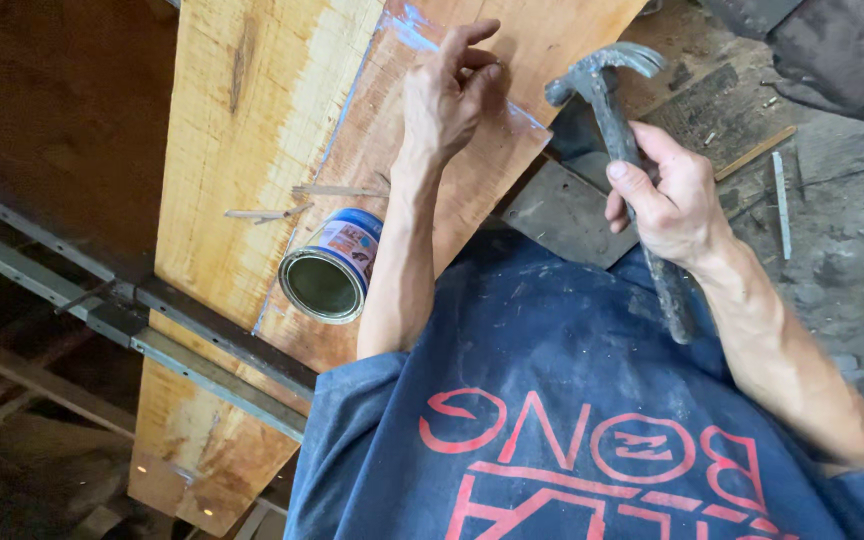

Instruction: The person scrapes a crack in a wooden plank, retrieves a hammer and nails, and hammers nails into the crack. They then open a can of filler, retrieve a putty knife, and apply filler into the crack.

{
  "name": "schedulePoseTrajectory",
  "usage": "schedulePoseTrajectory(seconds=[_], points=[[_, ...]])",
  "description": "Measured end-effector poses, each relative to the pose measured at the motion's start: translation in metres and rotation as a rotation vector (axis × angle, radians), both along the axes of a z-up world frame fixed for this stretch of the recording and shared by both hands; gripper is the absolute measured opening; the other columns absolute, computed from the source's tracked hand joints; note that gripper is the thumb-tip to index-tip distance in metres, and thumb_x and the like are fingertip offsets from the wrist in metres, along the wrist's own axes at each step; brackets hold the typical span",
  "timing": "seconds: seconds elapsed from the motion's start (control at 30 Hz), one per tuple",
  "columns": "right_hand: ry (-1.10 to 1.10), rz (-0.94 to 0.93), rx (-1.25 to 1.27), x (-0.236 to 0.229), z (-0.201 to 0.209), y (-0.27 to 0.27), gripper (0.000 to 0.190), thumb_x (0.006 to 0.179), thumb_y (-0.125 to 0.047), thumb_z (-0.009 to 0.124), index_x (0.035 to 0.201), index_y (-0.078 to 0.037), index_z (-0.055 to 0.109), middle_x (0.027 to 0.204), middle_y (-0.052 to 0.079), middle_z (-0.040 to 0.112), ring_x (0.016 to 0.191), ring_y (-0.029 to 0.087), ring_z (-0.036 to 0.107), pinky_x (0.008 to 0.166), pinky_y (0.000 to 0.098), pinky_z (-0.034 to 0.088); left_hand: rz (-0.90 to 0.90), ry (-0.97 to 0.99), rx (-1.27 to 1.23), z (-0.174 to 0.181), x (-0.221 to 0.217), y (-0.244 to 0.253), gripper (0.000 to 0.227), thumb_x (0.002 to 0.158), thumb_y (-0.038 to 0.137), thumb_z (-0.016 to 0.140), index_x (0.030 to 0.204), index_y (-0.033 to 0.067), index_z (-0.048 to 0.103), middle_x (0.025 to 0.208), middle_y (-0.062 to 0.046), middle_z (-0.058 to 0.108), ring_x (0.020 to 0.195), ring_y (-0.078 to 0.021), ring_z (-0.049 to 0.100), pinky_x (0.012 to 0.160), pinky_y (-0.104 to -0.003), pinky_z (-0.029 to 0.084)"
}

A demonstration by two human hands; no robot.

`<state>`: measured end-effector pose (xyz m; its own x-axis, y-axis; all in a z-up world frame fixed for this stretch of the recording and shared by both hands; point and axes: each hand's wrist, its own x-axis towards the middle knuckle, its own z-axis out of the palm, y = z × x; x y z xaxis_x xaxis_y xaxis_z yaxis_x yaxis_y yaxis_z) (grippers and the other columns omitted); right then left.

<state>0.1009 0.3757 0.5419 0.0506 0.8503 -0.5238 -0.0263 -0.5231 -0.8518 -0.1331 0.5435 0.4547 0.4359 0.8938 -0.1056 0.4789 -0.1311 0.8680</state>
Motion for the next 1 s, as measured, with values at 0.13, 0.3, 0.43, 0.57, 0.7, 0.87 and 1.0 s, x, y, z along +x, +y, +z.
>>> schedulePoseTrajectory(seconds=[0.13,0.3,0.43,0.57,0.7,0.87,1.0], points=[[-0.145,0.039,0.076,-0.015,0.014,0.018,0.049,0.108,-0.009,0.058,0.153,0.004,0.046,0.089,0.008,0.063,0.062,0.010,0.061,0.050,0.0257,0.051,-0.019,0.004,0.159,-0.004,0.000,-0.004,0.044,0.091,0.009,0.077,0.132,0.0188,0.064,0.097,0.000,0.082,0.075,-0.0161,0.076,0.071,-0.029,0.060],[-0.289,0.075,0.217,-0.032,0.020,0.030,0.050,0.109,-0.002,0.060,0.155,0.005,0.041,0.096,0.012,0.069,0.065,0.012,0.065,0.053,0.0268,0.051,0.031,-0.047,0.201,-0.014,0.001,-0.015,0.043,0.095,0.012,0.077,0.134,0.0203,0.060,0.100,0.001,0.080,0.081,-0.0160,0.078,0.073,-0.029,0.061],[-0.349,0.079,0.278,-0.041,0.019,0.036,0.048,0.111,0.000,0.062,0.154,0.004,0.042,0.092,0.013,0.069,0.068,0.013,0.067,0.058,0.0277,0.053,0.077,-0.028,0.351,-0.018,0.004,-0.023,0.046,0.093,0.018,0.081,0.132,0.0218,0.059,0.099,0.004,0.078,0.086,-0.0154,0.075,0.075,-0.030,0.059],[-0.381,0.115,0.286,-0.045,0.017,0.037,0.047,0.110,0.001,0.063,0.152,0.004,0.043,0.097,0.014,0.072,0.069,0.013,0.068,0.060,0.0277,0.054,0.120,-0.042,0.333,-0.020,0.006,-0.028,0.047,0.091,0.018,0.083,0.132,0.0187,0.058,0.101,0.004,0.078,0.088,-0.0143,0.075,0.076,-0.029,0.059],[-0.435,0.117,0.359,-0.049,0.016,0.038,0.044,0.111,0.001,0.064,0.150,0.004,0.044,0.100,0.017,0.073,0.079,0.014,0.070,0.067,0.0283,0.056,0.121,-0.047,0.405,-0.017,0.005,-0.028,0.050,0.090,0.017,0.084,0.132,0.0163,0.057,0.101,0.004,0.077,0.092,-0.0173,0.073,0.079,-0.031,0.058],[-0.415,0.051,0.278,-0.051,0.017,0.039,0.046,0.108,0.000,0.066,0.150,0.005,0.047,0.108,0.020,0.074,0.072,0.013,0.068,0.061,0.0259,0.054,0.130,-0.058,0.403,-0.010,0.005,-0.029,0.047,0.090,0.015,0.082,0.130,0.0170,0.058,0.100,0.004,0.077,0.092,-0.0182,0.072,0.080,-0.032,0.058],[-0.515,0.110,0.387,-0.052,0.020,0.040,0.042,0.109,0.001,0.066,0.147,0.006,0.047,0.105,0.020,0.073,0.084,0.015,0.071,0.069,0.0280,0.056,0.127,-0.062,0.382,-0.009,0.005,-0.031,0.044,0.092,0.016,0.082,0.129,0.0174,0.058,0.101,0.004,0.077,0.094,-0.0184,0.073,0.079,-0.031,0.058]])
